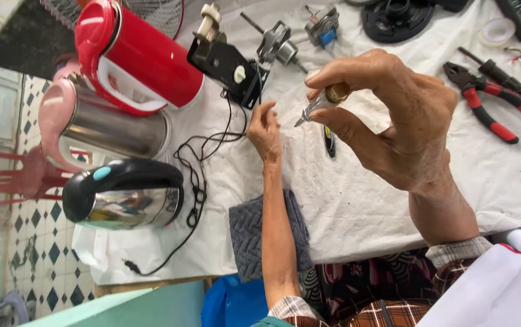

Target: Cleaning a small electric motor component with a brush on a workshop table.

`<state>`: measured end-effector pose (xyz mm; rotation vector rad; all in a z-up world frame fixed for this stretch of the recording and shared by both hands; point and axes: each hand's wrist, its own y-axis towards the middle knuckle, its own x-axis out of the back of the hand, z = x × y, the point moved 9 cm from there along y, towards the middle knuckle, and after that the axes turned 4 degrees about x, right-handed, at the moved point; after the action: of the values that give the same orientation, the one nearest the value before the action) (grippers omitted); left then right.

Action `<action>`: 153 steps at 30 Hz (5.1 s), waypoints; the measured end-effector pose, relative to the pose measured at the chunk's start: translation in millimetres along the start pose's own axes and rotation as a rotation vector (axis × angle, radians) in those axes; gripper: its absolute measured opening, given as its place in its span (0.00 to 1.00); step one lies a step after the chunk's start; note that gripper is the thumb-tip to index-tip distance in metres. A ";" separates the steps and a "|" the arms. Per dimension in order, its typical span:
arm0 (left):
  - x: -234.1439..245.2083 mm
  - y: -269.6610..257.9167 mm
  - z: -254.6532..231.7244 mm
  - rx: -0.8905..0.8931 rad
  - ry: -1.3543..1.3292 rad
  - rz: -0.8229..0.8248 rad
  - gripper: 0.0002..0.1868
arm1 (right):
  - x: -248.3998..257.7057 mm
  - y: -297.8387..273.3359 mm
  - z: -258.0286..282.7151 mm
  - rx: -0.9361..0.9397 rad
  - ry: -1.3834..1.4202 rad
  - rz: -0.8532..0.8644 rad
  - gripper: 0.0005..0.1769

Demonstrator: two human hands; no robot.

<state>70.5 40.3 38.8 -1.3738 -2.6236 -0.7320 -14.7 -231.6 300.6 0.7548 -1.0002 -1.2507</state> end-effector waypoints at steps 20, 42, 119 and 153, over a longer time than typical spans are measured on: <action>42.8 9.8 46.9 0.158 -0.368 -0.273 0.07 | -72.5 -130.3 -216.3 -0.474 -0.460 0.493 0.20; 51.1 13.9 55.9 0.090 -0.366 -0.305 0.08 | -76.0 -198.4 -225.1 -0.181 -0.900 0.393 0.16; 45.0 3.5 30.2 0.223 -0.195 -0.320 0.08 | -124.0 -119.9 -370.2 -0.478 -0.625 0.125 0.64; 18.8 16.5 59.9 0.213 -0.569 -0.071 0.14 | -82.7 -182.6 -244.1 -0.486 -0.511 0.560 0.25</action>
<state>80.7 89.4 -2.3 -1.6170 -3.0587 -0.0488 133.1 -198.9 23.4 -0.2347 -1.1441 -1.1309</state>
